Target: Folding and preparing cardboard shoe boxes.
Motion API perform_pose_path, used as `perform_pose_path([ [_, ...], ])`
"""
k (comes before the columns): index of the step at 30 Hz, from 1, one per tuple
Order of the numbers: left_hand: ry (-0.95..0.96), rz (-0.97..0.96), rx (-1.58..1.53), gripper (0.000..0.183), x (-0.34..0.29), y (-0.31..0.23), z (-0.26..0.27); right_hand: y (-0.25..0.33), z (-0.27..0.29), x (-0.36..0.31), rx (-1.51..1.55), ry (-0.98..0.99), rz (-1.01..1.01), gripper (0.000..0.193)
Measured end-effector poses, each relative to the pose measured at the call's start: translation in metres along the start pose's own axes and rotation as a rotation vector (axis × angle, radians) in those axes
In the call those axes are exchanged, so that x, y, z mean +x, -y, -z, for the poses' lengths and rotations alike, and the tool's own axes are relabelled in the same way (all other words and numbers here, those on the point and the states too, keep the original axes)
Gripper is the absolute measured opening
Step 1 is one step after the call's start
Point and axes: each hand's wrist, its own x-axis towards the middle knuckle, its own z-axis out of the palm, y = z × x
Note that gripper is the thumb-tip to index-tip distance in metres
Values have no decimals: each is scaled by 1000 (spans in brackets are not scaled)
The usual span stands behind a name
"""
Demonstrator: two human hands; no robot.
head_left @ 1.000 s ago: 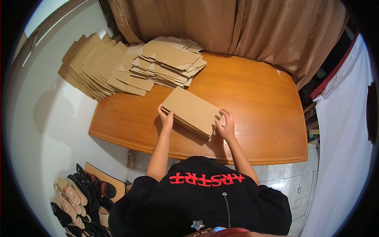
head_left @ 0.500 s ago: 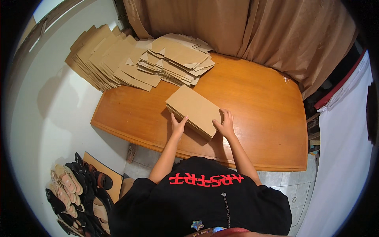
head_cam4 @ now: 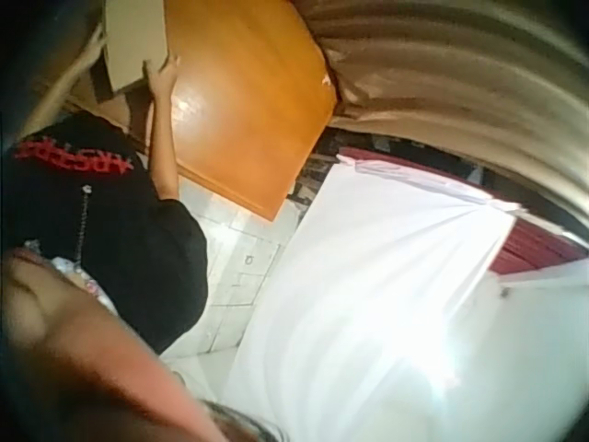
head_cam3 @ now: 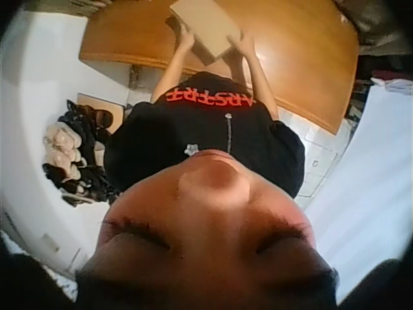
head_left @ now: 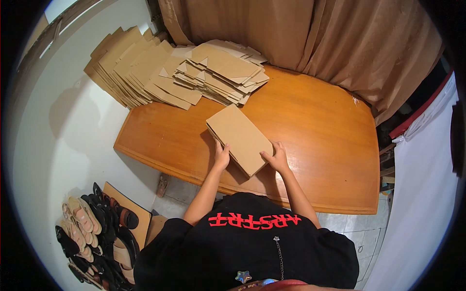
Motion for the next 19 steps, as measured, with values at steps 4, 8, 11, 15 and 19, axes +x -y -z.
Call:
perform_pose_path([
  [4,35,24,-25,71,-5,-15,-2,-20,-4,3,117,32,-62,51],
  [8,46,95,-147,76,-23,-37,10,7,-11,-4,483,243,-210,50],
  [11,93,101,-267,81,-24,-21,15,5,-34,-8,538,220,-113,57],
  [15,64,115,-397,80,-34,-67,48,35,-50,-14,584,269,71,75],
  [19,127,-48,-540,80,-34,-124,94,82,-72,-4,553,208,433,103],
])
